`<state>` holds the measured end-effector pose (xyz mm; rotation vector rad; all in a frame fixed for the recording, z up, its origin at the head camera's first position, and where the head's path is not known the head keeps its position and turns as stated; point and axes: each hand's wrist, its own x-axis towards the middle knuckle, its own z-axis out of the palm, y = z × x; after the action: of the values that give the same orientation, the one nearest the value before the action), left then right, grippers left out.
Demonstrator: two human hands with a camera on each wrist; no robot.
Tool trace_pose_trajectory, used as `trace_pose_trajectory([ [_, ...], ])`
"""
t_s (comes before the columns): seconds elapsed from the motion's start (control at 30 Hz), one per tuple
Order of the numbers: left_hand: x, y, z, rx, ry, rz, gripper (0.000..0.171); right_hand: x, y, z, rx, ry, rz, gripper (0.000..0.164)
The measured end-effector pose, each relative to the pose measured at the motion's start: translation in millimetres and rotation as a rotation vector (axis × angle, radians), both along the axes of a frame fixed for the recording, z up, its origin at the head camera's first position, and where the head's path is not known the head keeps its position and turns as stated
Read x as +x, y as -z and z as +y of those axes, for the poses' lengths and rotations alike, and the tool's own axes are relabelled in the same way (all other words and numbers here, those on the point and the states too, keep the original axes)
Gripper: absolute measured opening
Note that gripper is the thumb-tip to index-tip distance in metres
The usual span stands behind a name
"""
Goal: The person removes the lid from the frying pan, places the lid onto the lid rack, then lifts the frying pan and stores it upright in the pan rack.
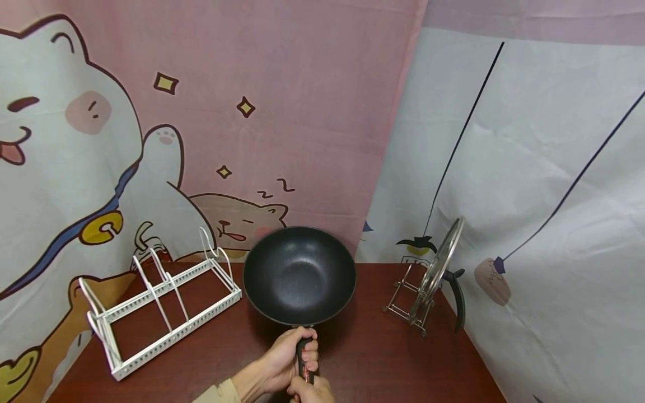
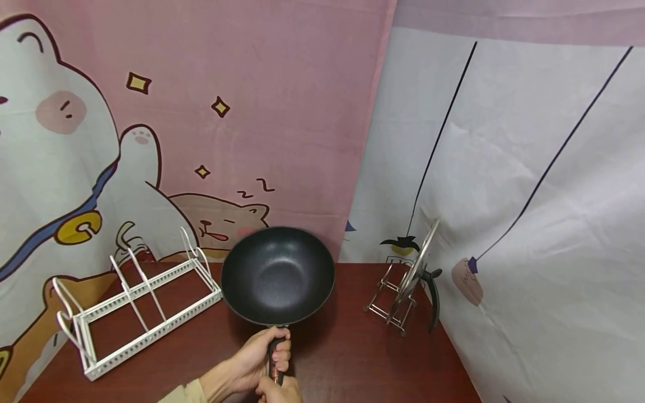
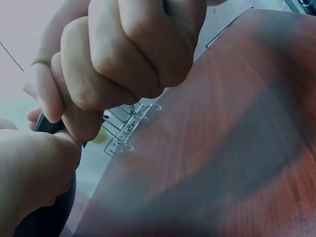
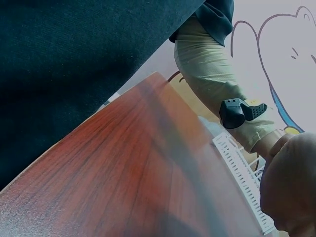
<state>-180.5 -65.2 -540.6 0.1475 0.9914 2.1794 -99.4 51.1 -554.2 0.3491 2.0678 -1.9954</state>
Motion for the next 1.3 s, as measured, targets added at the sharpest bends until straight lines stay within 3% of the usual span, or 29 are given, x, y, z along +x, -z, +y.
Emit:
trace_pose_trajectory([
  [0.3,0.3,-13.6,1.2,-0.002,-0.022,0.037,0.016,1.8,-16.6,3.1,-0.109,-0.043,0.025,0.029],
  [0.73,-2.1,-39.5,1.4,0.003,-0.051,0.049,0.016,-2.8,-48.7,14.6,-0.13,-0.232,0.032,0.031],
  [1.3,-2.4,-60.5,-4.2,-0.023,-0.154,0.119,0.015,-11.4,-67.0,18.2,-0.337,-0.419,0.005,0.037],
])
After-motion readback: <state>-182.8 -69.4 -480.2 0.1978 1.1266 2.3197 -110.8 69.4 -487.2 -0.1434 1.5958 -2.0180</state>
